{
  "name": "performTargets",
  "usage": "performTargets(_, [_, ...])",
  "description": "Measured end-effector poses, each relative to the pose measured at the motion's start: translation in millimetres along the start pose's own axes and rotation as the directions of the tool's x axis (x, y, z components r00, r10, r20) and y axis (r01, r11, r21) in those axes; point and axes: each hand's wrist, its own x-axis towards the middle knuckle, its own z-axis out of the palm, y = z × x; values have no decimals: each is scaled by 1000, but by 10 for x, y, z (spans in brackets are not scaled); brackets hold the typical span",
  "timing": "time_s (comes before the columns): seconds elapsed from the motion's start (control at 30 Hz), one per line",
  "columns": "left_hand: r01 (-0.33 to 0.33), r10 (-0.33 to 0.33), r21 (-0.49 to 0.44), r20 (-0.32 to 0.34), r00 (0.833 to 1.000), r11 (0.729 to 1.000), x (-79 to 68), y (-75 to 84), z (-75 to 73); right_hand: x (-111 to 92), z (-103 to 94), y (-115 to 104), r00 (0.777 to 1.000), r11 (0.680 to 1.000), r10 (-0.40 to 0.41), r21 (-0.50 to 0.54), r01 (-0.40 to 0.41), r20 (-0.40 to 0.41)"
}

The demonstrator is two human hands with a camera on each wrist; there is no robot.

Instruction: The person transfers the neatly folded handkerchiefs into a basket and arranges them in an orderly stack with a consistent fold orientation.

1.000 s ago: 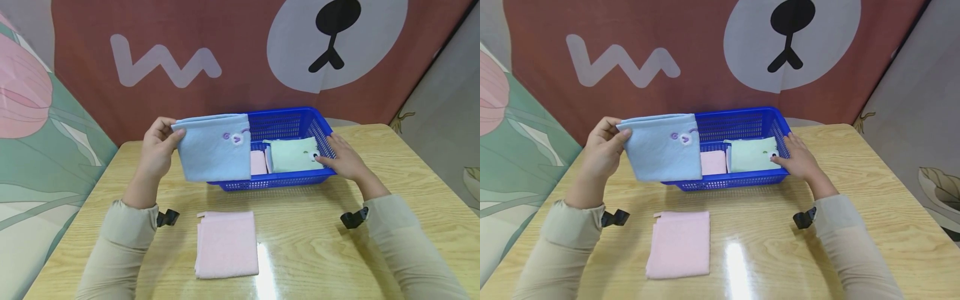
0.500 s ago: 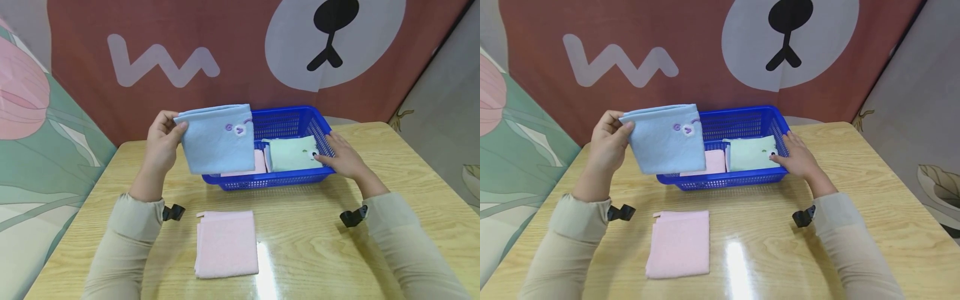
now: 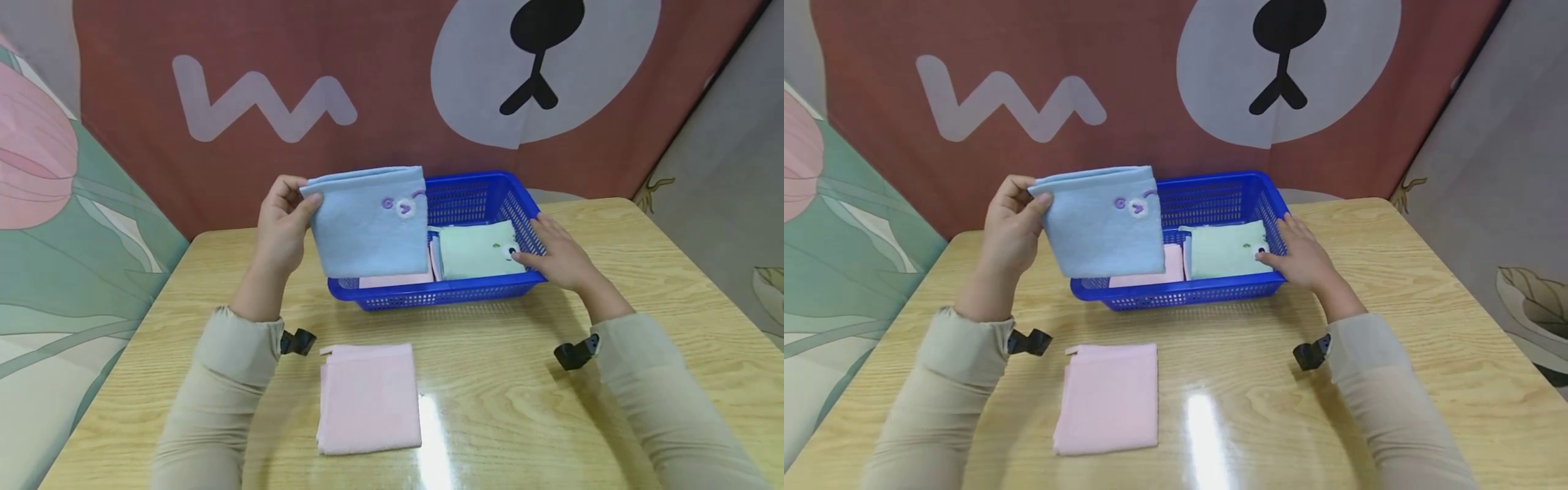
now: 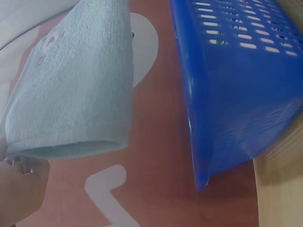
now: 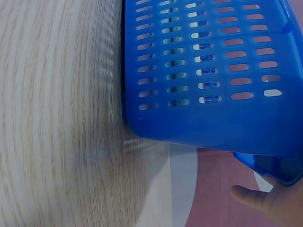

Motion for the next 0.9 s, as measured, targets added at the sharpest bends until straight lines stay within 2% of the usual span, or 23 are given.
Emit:
performTargets(0.47, [26, -26, 12, -14, 1000, 1000, 31, -165, 92, -18, 20, 13, 1000, 1000, 6, 14, -6, 6])
performTargets(0.77, [18, -18, 0, -28, 999, 1000, 46, -274, 135, -5, 6, 7, 1000, 1000, 8, 0, -8, 5])
performTargets(0.9, [45, -44, 20, -49, 998, 999, 47, -306, 140, 5, 1, 5, 1000, 1000, 9, -1, -9, 6])
